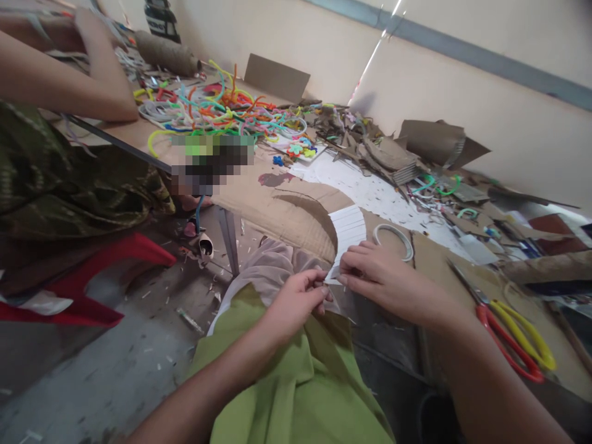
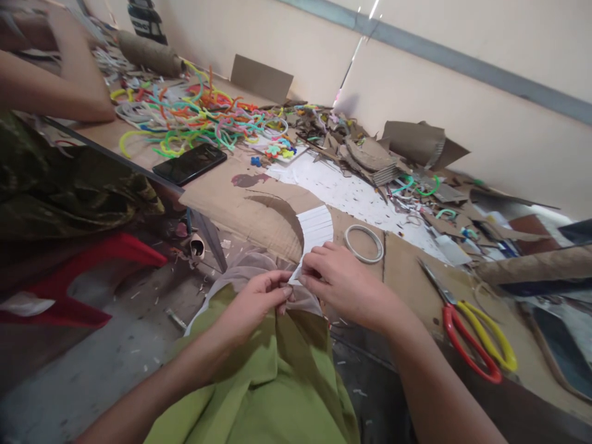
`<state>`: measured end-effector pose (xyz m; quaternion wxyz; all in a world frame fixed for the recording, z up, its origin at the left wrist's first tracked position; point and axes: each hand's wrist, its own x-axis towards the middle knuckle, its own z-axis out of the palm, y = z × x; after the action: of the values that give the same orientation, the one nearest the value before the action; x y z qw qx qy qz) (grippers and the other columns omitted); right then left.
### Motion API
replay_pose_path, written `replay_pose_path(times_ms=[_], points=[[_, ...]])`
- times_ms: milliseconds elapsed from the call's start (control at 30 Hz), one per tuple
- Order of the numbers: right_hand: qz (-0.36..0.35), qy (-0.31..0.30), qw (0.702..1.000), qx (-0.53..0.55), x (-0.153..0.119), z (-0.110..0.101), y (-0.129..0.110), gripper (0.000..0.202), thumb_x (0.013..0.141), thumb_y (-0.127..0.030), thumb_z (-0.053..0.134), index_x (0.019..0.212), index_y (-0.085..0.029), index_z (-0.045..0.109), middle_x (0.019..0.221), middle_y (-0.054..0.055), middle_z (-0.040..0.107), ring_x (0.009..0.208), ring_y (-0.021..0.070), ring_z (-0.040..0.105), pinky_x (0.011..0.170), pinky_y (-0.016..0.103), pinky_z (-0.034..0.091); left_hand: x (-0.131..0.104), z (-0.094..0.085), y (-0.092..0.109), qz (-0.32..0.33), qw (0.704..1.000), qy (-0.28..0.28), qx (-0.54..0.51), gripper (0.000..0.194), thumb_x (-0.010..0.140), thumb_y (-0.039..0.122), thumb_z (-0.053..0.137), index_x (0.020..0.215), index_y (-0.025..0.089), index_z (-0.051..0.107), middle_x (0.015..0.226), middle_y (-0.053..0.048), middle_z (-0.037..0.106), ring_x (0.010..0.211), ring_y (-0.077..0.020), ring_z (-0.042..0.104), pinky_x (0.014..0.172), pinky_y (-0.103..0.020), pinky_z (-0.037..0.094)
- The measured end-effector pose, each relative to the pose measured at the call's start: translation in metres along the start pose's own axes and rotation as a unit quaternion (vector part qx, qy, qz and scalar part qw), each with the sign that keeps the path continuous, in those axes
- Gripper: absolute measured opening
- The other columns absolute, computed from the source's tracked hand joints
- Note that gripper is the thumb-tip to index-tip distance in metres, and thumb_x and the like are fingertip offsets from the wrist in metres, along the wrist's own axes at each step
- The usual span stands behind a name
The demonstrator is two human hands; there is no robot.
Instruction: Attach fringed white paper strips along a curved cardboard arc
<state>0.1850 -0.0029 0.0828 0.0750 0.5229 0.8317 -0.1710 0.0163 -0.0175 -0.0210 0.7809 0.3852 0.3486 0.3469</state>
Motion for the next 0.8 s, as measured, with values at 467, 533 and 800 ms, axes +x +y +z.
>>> replay_pose_path(times_ms=[467,533,800], points=[[-0.025,0.028,0.998,-0.051,0.0030,0.0027,0.0013,0.024,0.095,-0.013,0.057,0.073,-0.020,0.059,0.080,0.007,0.067,0.082,0.0242,0.057,0.074,0.035,0.039,-0.0024,0.0022,0.0017,-0.002,1.000,0.003,0.001,0.026,0.078,0.017,0.067,0.102,0.013,0.075,0.073,0.000,0.063,0.056,-0.0097,0.050,0.060,-0.025,0.040],[-0.029,0.029,0.998,-0.053,0.0032,0.0029,0.0019,0.022,0.094,-0.013,0.057,0.073,-0.020,0.059,0.081,0.007,0.068,0.083,0.0243,0.057,0.074,0.035,0.039,-0.0024,0.0025,0.0015,-0.004,1.000,0.003,0.000,0.026,0.078,0.018,0.067,0.103,0.013,0.075,0.073,0.000,0.062,0.057,-0.0096,0.050,0.060,-0.024,0.040],[-0.026,0.029,0.998,-0.056,0.0043,0.0027,0.0025,0.020,0.093,-0.013,0.058,0.074,-0.020,0.060,0.081,0.006,0.067,0.083,0.0242,0.057,0.074,0.035,0.038,-0.0023,0.0024,0.0013,-0.001,1.000,-0.002,-0.007,0.028,0.078,0.022,0.070,0.104,0.012,0.074,0.073,0.002,0.059,0.058,-0.0091,0.048,0.061,-0.025,0.040]])
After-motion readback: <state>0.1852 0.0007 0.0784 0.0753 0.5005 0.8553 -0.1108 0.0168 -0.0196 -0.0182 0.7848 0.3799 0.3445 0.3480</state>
